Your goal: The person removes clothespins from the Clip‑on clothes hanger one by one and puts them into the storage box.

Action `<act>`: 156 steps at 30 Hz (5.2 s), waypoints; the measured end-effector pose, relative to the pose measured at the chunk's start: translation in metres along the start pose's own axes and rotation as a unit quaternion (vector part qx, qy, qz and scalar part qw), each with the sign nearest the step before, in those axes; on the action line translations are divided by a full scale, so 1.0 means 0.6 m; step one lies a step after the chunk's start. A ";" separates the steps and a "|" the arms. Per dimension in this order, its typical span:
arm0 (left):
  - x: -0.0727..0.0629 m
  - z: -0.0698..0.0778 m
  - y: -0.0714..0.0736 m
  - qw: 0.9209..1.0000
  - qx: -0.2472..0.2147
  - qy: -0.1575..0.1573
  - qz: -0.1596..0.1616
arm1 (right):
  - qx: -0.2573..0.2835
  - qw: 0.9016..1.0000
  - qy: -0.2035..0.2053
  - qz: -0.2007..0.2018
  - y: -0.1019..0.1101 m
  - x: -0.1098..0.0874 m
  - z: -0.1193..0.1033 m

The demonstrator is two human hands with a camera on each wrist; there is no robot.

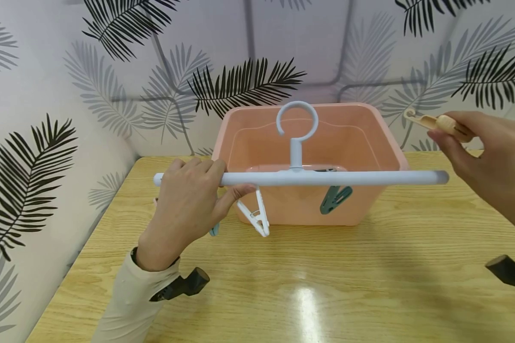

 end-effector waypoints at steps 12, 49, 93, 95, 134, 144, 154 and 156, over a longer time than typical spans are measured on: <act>-0.001 -0.001 -0.001 1.000 -0.001 -0.002 0.003 | -0.032 0.999 0.044 -0.005 -0.016 0.024 0.016; -0.003 0.001 -0.004 1.000 0.002 -0.004 0.004 | 0.076 0.987 0.095 -0.101 -0.093 0.124 0.029; 0.008 0.014 -0.011 1.000 -0.014 -0.009 -0.002 | 0.077 0.984 0.129 -0.095 -0.054 0.055 0.038; 0.009 0.014 -0.011 1.000 -0.014 -0.011 0.000 | 0.075 0.984 0.131 -0.094 -0.048 0.051 0.032; 0.013 0.008 -0.017 1.000 -0.011 -0.004 -0.005 | 0.161 0.964 0.188 0.093 0.016 -0.021 -0.091; 0.012 0.009 -0.016 1.000 -0.006 0.001 -0.015 | 0.273 0.931 0.194 0.145 -0.031 -0.072 -0.153; 0.009 0.017 -0.010 1.000 -0.012 -0.003 0.007 | 0.376 0.925 -0.047 0.014 -0.110 -0.110 -0.142; 0.009 0.017 -0.009 1.000 -0.011 -0.004 0.009 | 0.396 0.912 -0.099 -0.028 -0.119 -0.112 -0.139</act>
Point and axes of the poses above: each hand's wrist, its own x-axis towards the middle knuckle, its own y-axis out of the back of the hand, z = x × y, the point moved 5 cm from there along x, towards the middle knuckle, and after that the axes turned 7 degrees about y, right-handed, at the moved point
